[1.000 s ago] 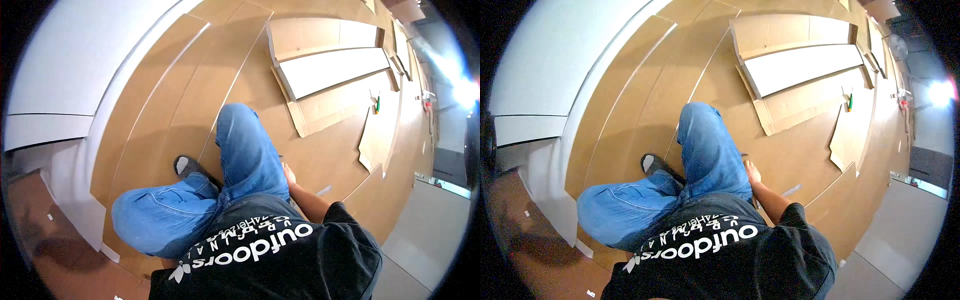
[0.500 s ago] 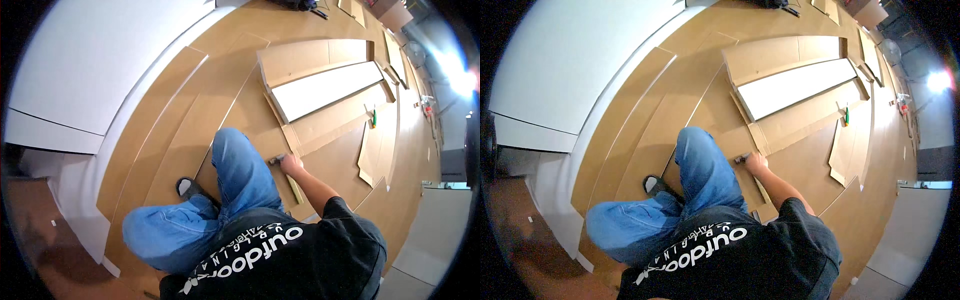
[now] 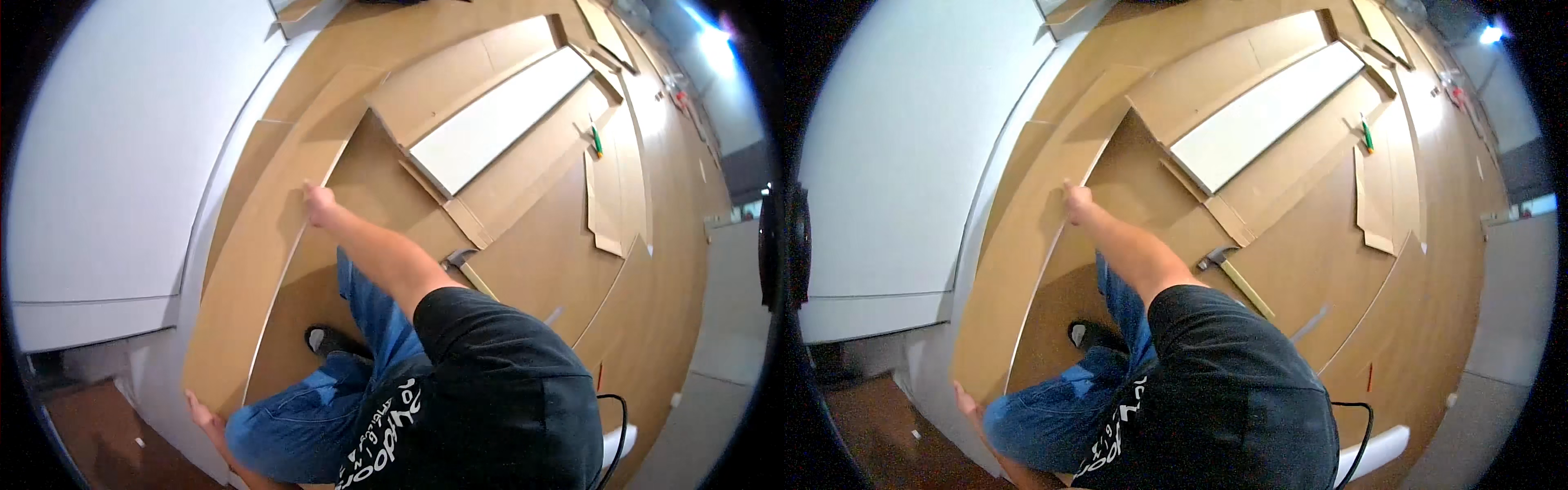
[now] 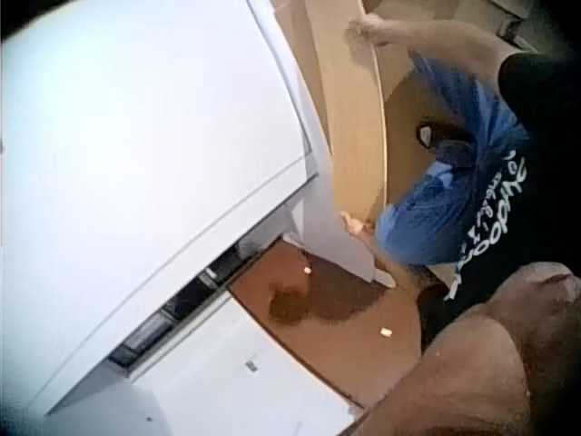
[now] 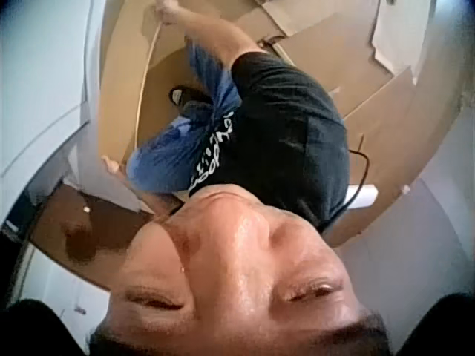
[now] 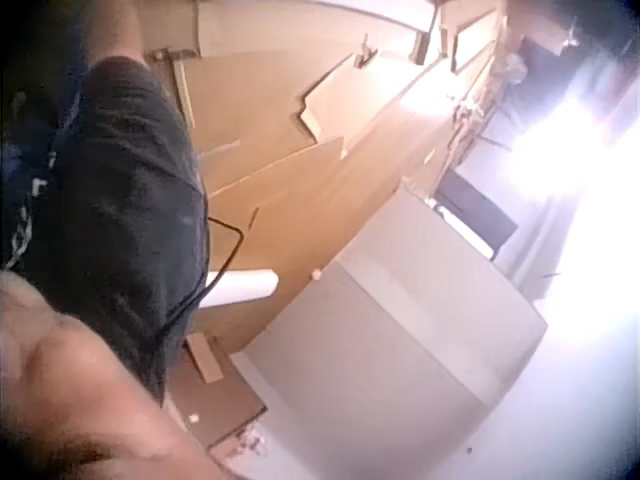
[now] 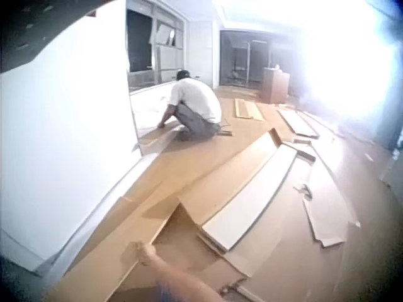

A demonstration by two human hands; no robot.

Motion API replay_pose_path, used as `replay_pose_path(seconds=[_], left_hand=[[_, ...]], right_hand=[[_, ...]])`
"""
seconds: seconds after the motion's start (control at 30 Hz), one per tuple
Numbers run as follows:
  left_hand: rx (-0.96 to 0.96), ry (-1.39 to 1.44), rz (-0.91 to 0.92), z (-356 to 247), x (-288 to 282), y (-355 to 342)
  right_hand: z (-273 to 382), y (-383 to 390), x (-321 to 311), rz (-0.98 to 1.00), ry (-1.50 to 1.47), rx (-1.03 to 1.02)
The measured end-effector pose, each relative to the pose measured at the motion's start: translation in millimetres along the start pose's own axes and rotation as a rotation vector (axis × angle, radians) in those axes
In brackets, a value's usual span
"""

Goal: The person unboxes flooring planks, carries them to the work area, and lays them on the floor near a wall, using a hammer and a metal tool to tap them into place.

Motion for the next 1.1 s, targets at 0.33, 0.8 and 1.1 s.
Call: replay_pose_path(seconds=[0.33, 0.8, 1.1], left_hand=[[0.203, -0.070, -0.140, -27, -48, -34], [0.377, 0.139, 0.706, -111, 417, 54], [0.106, -0.239, 1.141, -77, 533, 41]], right_hand=[[31, 226, 63, 0.622, 0.018, -0.355], [243, 140, -243, -0.177, -0.564, -0.585], [19, 126, -95, 0.117, -0.313, -0.104]])
Point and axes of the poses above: each hand's wrist, its own y-axis away from the middle knuckle, its own x-axis out of the palm, z = x × y, the point moved 3 cm from there along -y, towards the middle knuckle, and after that the axes turned 15 degrees about x, right-handed, at the moved point
